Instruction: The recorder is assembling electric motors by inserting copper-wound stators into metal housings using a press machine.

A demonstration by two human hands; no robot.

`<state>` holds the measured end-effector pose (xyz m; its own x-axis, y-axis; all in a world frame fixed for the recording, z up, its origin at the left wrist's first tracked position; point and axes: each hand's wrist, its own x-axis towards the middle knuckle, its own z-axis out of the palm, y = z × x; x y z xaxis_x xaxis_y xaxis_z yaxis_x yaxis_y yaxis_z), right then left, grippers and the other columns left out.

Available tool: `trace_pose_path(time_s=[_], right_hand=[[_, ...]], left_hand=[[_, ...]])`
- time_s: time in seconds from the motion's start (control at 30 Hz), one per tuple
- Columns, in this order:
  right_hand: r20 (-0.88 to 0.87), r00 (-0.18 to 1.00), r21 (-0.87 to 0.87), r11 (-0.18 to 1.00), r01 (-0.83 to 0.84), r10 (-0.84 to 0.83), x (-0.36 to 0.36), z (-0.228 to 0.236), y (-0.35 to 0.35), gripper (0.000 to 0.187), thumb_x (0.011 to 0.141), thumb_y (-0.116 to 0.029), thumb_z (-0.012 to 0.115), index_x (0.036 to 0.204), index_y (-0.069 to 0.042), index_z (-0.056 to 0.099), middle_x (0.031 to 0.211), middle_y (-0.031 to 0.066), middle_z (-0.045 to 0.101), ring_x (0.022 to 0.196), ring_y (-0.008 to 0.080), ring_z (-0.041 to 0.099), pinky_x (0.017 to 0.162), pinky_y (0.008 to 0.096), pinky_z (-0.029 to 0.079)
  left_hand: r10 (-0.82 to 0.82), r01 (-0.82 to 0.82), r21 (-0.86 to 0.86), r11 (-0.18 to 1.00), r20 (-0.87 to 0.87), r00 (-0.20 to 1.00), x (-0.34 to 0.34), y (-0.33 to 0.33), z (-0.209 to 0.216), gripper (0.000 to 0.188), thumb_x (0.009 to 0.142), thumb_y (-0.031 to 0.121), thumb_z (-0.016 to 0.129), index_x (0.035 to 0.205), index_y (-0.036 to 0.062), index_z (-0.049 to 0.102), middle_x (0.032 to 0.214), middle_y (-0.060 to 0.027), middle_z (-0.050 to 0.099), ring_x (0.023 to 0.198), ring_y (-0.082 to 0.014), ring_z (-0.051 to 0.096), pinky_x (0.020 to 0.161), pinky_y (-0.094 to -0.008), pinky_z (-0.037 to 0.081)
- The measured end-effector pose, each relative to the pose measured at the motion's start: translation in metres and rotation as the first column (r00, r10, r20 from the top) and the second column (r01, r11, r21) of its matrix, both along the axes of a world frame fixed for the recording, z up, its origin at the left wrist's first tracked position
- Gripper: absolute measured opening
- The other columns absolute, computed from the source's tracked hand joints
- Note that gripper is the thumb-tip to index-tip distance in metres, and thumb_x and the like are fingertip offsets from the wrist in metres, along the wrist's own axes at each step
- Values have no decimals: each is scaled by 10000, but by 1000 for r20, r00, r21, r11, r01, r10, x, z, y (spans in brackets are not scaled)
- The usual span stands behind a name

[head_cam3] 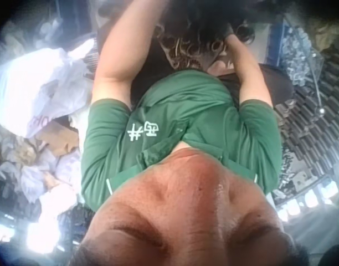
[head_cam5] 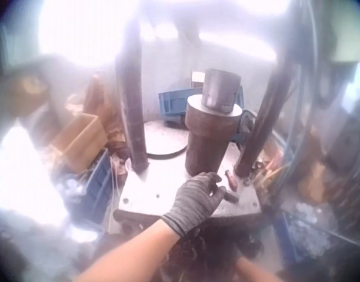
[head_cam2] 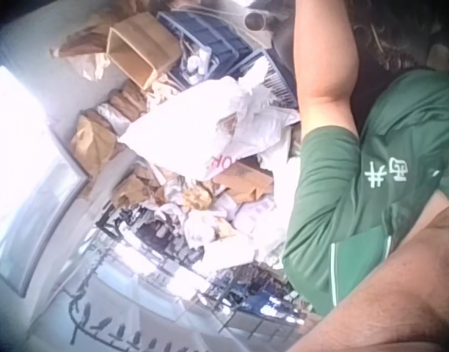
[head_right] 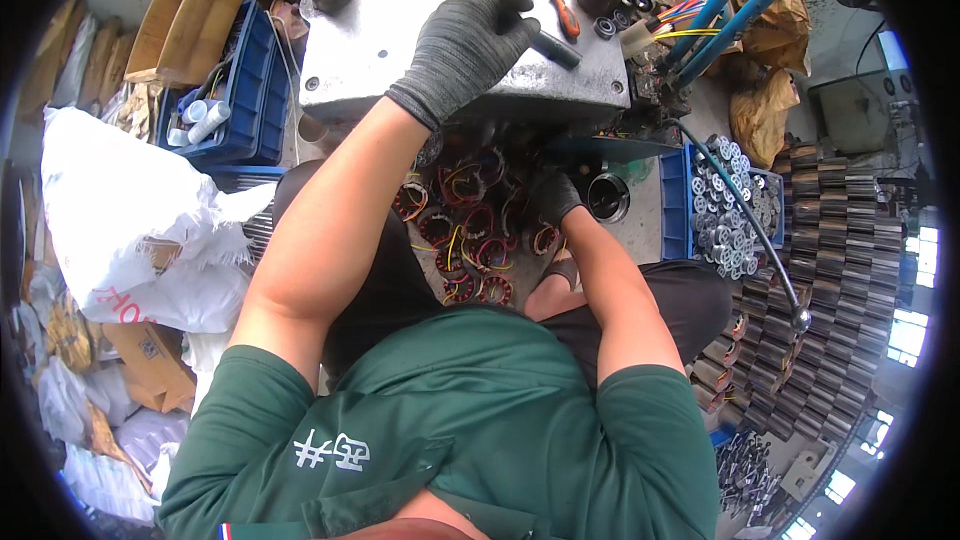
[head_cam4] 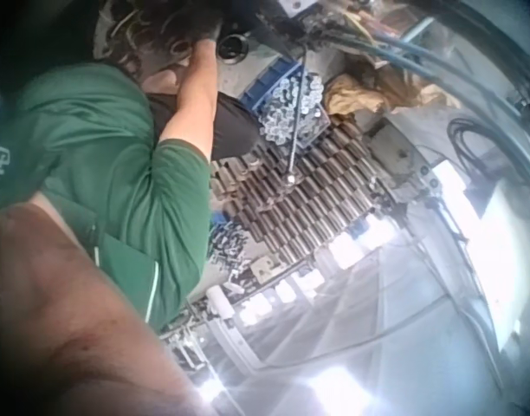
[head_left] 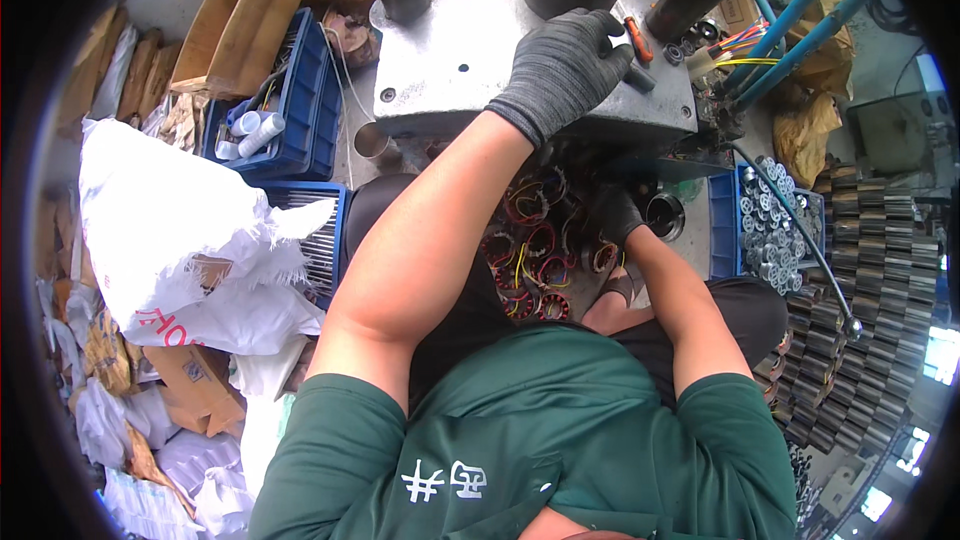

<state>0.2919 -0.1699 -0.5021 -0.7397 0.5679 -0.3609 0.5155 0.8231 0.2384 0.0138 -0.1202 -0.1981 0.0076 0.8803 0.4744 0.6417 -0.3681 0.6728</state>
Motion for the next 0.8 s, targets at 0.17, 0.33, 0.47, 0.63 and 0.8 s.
trace_pose_path(time_s=[0.17, 0.33, 0.47, 0.63, 0.8], right_hand=[[-45, 999, -112, 994, 12, -17, -15, 53, -1, 383, 730, -242, 754, 1066, -58, 758, 973, 183, 741, 927, 356, 711, 780, 479, 578], [-200, 974, -241, 969, 55, -105, -23, 146, -18, 371, 715, -222, 762, 1054, -71, 755, 959, 206, 731, 876, 378, 724, 746, 496, 589], [-348, 898, -279, 944, 175, -269, -37, 263, -25, 415, 729, -202, 798, 1104, -40, 724, 1000, 208, 737, 909, 373, 731, 782, 482, 595], [-686, 123, -694, 696, 185, -717, -9, 310, -10, 410, 834, -94, 752, 1219, 19, 663, 1020, 81, 735, 904, 174, 693, 823, 319, 580], [-444, -308, -888, 459, 25, -842, -3, 329, 6, 364, 865, -96, 739, 1208, 7, 672, 992, 65, 720, 838, 135, 688, 761, 267, 579]], left_hand=[[-3, 3, -6, 1000, -4, 1000, -4, -4, 3, 320, 913, 301, 752, 1136, 71, 747, 982, -142, 775, 913, -295, 755, 869, -393, 596], [-46, 47, -32, 998, 31, 998, 6, -4, 5, 324, 915, 290, 751, 1144, 60, 736, 984, -156, 768, 915, -305, 750, 856, -403, 595], [-120, 122, -22, 992, 84, 989, -1, -11, 5, 316, 928, 252, 747, 1157, 36, 722, 1013, -171, 771, 936, -291, 755, 867, -390, 594], [-301, 387, -203, 899, 356, 885, 10, -32, 18, 369, 949, 206, 736, 1261, 17, 675, 1117, -114, 766, 1043, -215, 723, 918, -367, 581], [-568, 612, -116, 782, 273, 777, 23, -57, 29, 1047, 734, 179, 923, 1613, 91, 361, 1506, -177, 505, 1377, -303, 526, 1149, -438, 460]])
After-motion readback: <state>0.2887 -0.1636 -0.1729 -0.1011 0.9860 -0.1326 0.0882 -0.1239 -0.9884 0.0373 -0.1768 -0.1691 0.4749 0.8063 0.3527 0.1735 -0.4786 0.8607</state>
